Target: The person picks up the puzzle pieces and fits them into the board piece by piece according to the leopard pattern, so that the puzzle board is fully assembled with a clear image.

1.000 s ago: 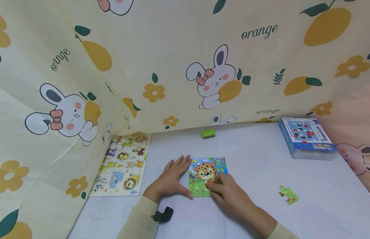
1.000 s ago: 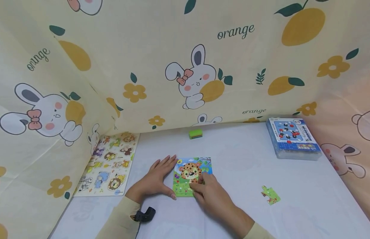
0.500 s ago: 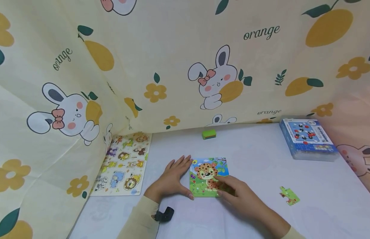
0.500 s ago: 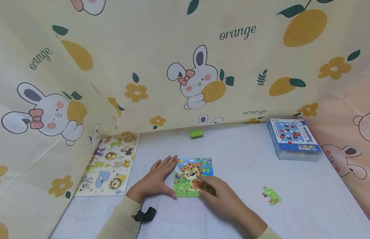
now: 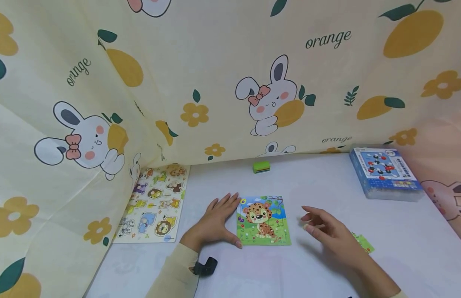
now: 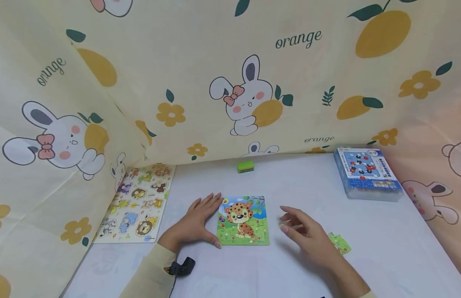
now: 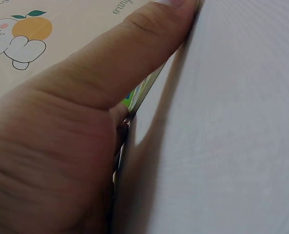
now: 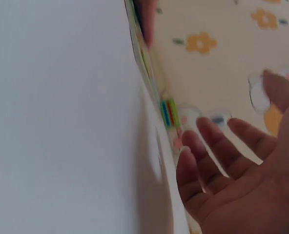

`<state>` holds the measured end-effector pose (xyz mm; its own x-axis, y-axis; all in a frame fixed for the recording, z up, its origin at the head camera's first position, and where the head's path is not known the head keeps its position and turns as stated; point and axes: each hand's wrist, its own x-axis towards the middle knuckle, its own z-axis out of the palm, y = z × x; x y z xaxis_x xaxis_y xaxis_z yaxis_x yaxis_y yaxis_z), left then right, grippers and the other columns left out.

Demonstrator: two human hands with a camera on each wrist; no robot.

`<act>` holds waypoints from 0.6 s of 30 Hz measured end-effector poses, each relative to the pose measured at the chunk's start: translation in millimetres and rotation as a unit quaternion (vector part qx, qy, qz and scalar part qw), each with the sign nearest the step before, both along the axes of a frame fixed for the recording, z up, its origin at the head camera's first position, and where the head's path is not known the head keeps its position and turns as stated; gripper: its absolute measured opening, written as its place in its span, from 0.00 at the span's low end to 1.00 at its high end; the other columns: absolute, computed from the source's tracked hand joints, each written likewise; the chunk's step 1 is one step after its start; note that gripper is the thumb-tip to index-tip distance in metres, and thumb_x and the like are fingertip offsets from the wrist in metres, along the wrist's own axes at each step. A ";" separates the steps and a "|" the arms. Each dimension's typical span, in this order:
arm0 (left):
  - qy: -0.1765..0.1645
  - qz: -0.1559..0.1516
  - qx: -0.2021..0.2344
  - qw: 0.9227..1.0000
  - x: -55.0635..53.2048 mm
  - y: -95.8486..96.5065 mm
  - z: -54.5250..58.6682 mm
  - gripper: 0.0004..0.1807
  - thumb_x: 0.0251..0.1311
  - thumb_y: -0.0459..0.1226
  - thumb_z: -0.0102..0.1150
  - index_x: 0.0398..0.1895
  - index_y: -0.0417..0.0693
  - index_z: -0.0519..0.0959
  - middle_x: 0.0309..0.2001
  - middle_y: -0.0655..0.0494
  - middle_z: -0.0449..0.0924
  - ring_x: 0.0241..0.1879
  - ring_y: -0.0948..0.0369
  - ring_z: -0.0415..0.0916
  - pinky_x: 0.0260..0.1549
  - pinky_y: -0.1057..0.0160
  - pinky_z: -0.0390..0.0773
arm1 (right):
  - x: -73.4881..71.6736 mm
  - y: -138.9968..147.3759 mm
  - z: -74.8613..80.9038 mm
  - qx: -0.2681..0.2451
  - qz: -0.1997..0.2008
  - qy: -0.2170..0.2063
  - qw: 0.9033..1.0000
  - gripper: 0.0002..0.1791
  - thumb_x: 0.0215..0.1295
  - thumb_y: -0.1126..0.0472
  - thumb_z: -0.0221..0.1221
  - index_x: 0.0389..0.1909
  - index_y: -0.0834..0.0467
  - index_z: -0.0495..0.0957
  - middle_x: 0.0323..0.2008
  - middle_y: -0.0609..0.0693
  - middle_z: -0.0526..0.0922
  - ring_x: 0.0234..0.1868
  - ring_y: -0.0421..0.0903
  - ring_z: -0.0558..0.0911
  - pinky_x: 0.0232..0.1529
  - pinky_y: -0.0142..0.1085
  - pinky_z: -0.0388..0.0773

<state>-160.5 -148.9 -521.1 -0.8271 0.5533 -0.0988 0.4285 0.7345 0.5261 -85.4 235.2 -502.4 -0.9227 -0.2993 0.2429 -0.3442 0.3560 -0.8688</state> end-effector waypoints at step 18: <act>0.004 -0.004 -0.003 1.000 -1.2 -0.7 -2.4 0.81 0.34 0.69 0.87 0.90 0.52 0.52 0.89 0.62 0.41 0.87 0.57 0.32 0.82 0.47 0.30 | 0.8 106.8 0.5 -0.044 -0.037 -0.057 0.997 0.28 0.93 0.57 0.31 0.86 0.48 0.61 0.62 0.43 0.83 0.59 0.38 0.83 0.56 0.24 0.78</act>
